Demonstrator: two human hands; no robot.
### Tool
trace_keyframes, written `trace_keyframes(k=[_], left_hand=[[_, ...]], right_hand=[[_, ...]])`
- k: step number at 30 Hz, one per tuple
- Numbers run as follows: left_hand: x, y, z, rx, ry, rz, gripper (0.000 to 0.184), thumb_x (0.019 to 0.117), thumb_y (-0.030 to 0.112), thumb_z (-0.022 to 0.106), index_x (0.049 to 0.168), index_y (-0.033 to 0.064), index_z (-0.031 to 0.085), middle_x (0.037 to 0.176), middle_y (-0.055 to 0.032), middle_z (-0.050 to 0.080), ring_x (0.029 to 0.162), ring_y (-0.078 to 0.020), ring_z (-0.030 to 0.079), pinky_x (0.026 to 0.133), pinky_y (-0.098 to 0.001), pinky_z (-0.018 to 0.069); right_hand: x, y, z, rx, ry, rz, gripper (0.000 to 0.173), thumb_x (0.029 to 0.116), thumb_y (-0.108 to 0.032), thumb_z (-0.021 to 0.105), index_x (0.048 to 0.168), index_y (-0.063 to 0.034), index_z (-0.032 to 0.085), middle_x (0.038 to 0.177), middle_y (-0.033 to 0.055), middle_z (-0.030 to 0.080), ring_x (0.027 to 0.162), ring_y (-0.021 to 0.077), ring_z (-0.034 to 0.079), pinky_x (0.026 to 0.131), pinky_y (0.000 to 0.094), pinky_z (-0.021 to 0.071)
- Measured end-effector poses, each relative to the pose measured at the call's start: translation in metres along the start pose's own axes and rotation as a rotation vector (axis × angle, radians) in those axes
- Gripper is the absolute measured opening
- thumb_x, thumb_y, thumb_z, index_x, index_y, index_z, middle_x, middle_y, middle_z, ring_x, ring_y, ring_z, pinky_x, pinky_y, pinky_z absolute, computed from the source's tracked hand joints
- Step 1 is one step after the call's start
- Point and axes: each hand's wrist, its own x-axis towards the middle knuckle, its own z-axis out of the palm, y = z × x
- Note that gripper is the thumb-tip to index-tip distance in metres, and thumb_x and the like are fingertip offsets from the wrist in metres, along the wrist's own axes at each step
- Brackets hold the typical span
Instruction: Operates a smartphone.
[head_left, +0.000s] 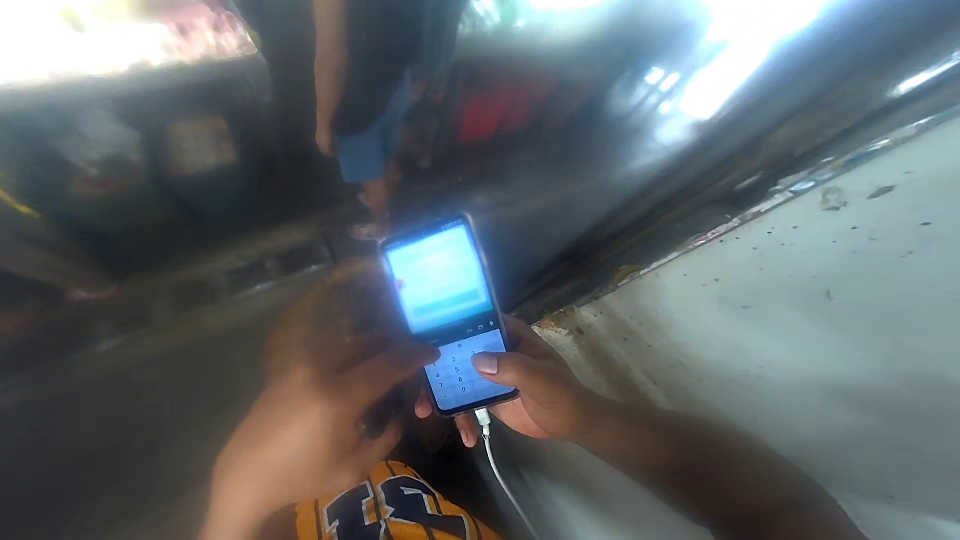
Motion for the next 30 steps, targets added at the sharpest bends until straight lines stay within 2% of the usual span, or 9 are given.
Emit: trace_keyframes(k=[3,8,13,19,27,30], left_hand=[[0.000,-0.004,0.002,0.043,-0.016,-0.028,0.035,0.0978,0.021,0.061,0.132,0.0164,0.068,0.091,-0.0024,0.069,0.077,-0.0090,0.063,0.067,-0.0254,0.0523],[-0.002,0.000,-0.005,0.032,0.077,-0.030,0.034,0.0967,0.019,0.060,0.129,0.0123,0.069,0.092,-0.0033,0.069,0.079,-0.0066,0.062,0.068,-0.0208,0.0527],[-0.003,-0.001,-0.005,0.059,0.117,-0.044,0.033,0.0982,0.020,0.060,0.128,0.0120,0.069,0.093,-0.0036,0.070,0.080,-0.0063,0.063,0.070,-0.0206,0.0527],[-0.002,-0.001,0.000,0.027,0.086,-0.025,0.034,0.0976,0.019,0.060,0.130,0.0123,0.068,0.090,-0.0035,0.068,0.077,-0.0073,0.061,0.067,-0.0213,0.0515],[0.001,0.000,0.008,0.044,-0.006,-0.007,0.031,0.0988,0.023,0.061,0.127,0.0143,0.068,0.092,-0.0038,0.070,0.082,-0.0107,0.064,0.071,-0.0262,0.0534],[0.001,0.001,0.007,0.053,0.004,-0.002,0.031,0.0984,0.023,0.061,0.127,0.0138,0.068,0.093,-0.0038,0.070,0.081,-0.0096,0.064,0.070,-0.0245,0.0530]], right_hand=[[0.001,0.001,0.000,0.004,0.004,-0.001,0.031,0.1043,-0.012,0.052,0.135,-0.0079,0.053,0.123,0.0226,0.068,0.097,0.0368,0.074,0.063,0.0442,0.0655],[0.001,0.000,0.000,-0.001,0.003,0.009,0.032,0.1043,-0.012,0.051,0.136,-0.0076,0.052,0.126,0.0245,0.066,0.098,0.0387,0.074,0.062,0.0440,0.0652],[0.001,0.001,0.000,0.014,0.001,0.018,0.033,0.1044,-0.012,0.052,0.137,-0.0079,0.049,0.129,0.0259,0.065,0.101,0.0406,0.073,0.062,0.0445,0.0651],[0.001,0.002,0.000,0.004,0.002,0.013,0.031,0.1044,-0.012,0.053,0.135,-0.0074,0.052,0.126,0.0245,0.067,0.099,0.0387,0.074,0.062,0.0437,0.0652],[-0.001,0.000,0.001,-0.023,0.021,-0.007,0.029,0.1044,-0.013,0.054,0.133,-0.0090,0.053,0.119,0.0196,0.069,0.095,0.0344,0.075,0.062,0.0436,0.0654],[0.000,0.000,0.002,-0.018,0.016,-0.001,0.030,0.1044,-0.014,0.054,0.133,-0.0091,0.053,0.120,0.0200,0.069,0.095,0.0348,0.075,0.062,0.0434,0.0653]])
